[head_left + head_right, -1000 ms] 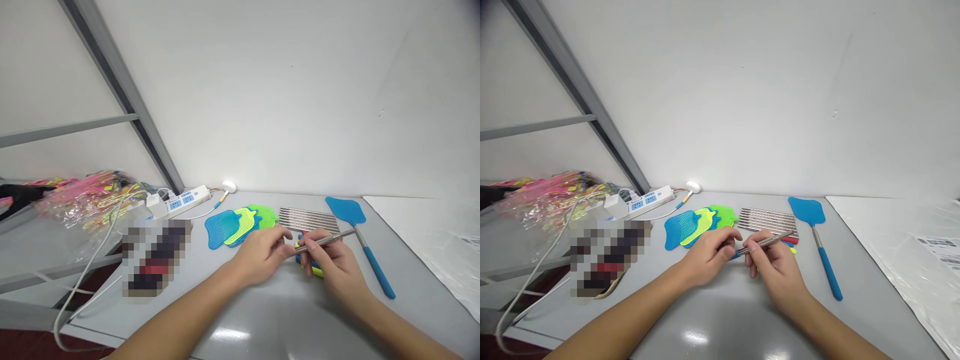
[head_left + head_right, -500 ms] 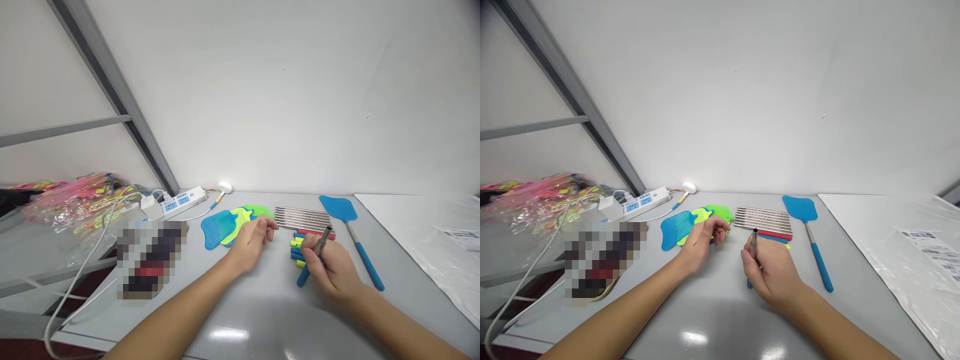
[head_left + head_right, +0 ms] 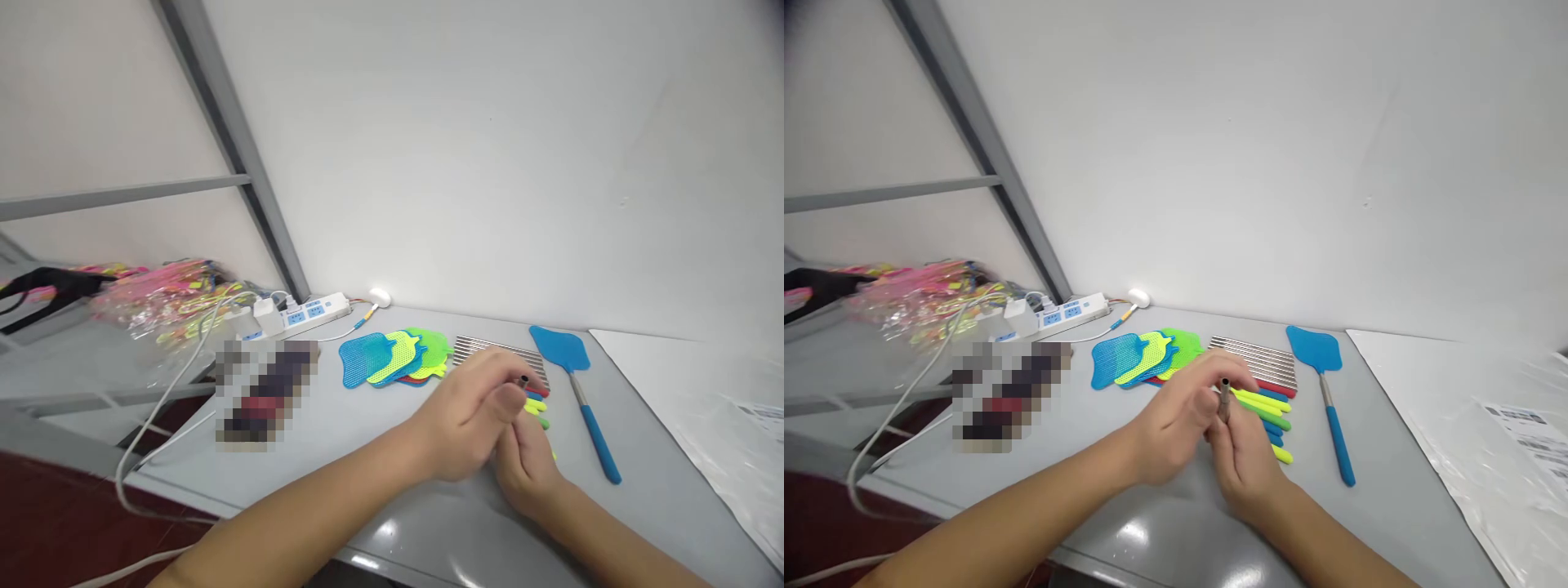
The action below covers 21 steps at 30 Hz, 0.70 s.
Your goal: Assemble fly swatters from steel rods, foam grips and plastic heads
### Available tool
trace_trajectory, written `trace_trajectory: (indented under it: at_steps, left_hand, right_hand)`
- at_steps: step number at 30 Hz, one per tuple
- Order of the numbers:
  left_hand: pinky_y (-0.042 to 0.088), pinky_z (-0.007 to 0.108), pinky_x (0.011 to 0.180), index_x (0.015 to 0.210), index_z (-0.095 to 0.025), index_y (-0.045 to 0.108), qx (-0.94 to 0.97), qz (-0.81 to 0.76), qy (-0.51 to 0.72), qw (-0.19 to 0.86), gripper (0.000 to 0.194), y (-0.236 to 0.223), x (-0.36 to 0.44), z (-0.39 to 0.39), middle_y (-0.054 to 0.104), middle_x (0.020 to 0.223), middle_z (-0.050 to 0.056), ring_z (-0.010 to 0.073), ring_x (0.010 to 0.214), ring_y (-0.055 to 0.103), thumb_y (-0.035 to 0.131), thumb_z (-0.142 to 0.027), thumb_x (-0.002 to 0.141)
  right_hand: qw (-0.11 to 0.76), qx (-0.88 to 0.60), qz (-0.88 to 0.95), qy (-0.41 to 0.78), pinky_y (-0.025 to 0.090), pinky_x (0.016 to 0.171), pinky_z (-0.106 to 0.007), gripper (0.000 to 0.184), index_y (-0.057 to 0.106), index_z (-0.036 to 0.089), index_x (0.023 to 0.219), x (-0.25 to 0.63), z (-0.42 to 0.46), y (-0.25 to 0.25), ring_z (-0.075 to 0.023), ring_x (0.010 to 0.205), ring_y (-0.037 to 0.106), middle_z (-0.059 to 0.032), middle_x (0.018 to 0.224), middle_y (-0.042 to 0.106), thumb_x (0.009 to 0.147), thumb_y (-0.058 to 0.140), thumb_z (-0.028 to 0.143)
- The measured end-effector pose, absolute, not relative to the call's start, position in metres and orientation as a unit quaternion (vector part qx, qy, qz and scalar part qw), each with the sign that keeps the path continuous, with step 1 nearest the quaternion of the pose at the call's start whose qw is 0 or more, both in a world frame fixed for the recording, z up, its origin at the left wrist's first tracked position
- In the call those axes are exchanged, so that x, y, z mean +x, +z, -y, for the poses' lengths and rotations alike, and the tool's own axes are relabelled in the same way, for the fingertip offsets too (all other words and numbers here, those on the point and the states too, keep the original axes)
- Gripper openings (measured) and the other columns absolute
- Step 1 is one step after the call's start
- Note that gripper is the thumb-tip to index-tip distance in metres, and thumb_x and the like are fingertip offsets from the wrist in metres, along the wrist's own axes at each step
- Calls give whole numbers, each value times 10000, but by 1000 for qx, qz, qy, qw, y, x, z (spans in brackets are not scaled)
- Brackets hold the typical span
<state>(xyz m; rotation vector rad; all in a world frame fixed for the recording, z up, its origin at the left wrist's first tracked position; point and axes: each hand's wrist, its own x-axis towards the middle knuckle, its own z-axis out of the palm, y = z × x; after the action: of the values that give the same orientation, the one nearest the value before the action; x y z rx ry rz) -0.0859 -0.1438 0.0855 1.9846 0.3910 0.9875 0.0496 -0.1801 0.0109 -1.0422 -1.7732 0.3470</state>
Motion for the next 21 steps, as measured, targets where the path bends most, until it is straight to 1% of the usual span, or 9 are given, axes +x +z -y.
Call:
trace_trajectory:
  at_steps: [1, 3, 5, 7, 9, 12, 14, 17, 21]
  left_hand:
    - [443, 337, 911, 1013, -179, 595, 781, -158, 390, 461, 526, 89, -80, 149, 620, 1071, 98, 204, 1005, 568, 242, -567, 977]
    - [463, 307, 856, 908, -175, 583, 756, -172, 377, 507, 467, 92, -70, 158, 652, 993, 80, 185, 937, 596, 278, -519, 991]
    - [467, 282, 812, 788, -179, 534, 744, -188, 376, 519, 429, 89, -63, 162, 658, 875, 53, 161, 849, 603, 308, -477, 997]
    - [464, 265, 775, 720, -185, 488, 743, -201, 391, 504, 423, 83, -59, 164, 632, 779, 32, 143, 771, 589, 316, -451, 999]
    - [457, 254, 732, 706, -189, 482, 745, -208, 408, 485, 402, 78, -58, 166, 601, 724, 17, 134, 715, 570, 346, -435, 993]
    - [444, 247, 692, 705, -192, 477, 749, -215, 422, 464, 356, 73, -58, 169, 579, 703, 8, 132, 685, 550, 403, -408, 978]
    - [438, 247, 686, 688, -194, 454, 753, -216, 422, 457, 356, 72, -58, 170, 578, 707, 10, 132, 689, 548, 392, -386, 982]
    - [435, 250, 691, 680, -194, 440, 759, -213, 411, 457, 364, 72, -59, 170, 578, 712, 13, 130, 695, 553, 352, -360, 993]
    - [433, 247, 688, 698, -188, 456, 763, -207, 396, 468, 352, 71, -60, 165, 576, 717, 9, 124, 692, 555, 347, -343, 995]
  right_hand:
    - [515, -425, 734, 123, 432, 532, -297, 184, 540, 237, 930, 50, 181, 9, -190, 640, 585, -18, 735, 601, 957, 360, 217]
    - [531, -415, 734, 81, 468, 548, -318, 229, 545, 242, 1037, 53, 181, 4, -216, 712, 626, -42, 789, 622, 971, 326, 226]
    - [531, -412, 740, 44, 498, 580, -342, 256, 533, 252, 1126, 56, 180, -2, -236, 768, 643, -62, 837, 631, 977, 326, 251]
    - [525, -411, 745, 12, 515, 606, -354, 266, 504, 256, 1186, 59, 178, -9, -243, 805, 648, -74, 885, 630, 974, 344, 267]
    - [519, -408, 751, 7, 524, 629, -359, 279, 466, 251, 1228, 62, 177, -16, -244, 836, 647, -80, 934, 623, 969, 366, 277]
    - [514, -403, 757, 9, 529, 648, -364, 310, 431, 246, 1263, 64, 176, -25, -244, 862, 646, -82, 973, 609, 961, 387, 299]
    - [512, -400, 760, 6, 529, 654, -371, 329, 415, 247, 1282, 64, 177, -28, -247, 877, 645, -86, 991, 603, 959, 385, 303]
    - [511, -402, 760, -3, 525, 644, -378, 346, 399, 251, 1296, 62, 177, -28, -248, 867, 642, -89, 992, 598, 950, 386, 264]
    - [509, -410, 757, -8, 515, 623, -377, 337, 433, 259, 1261, 59, 177, -23, -241, 812, 635, -75, 934, 597, 929, 398, 211]
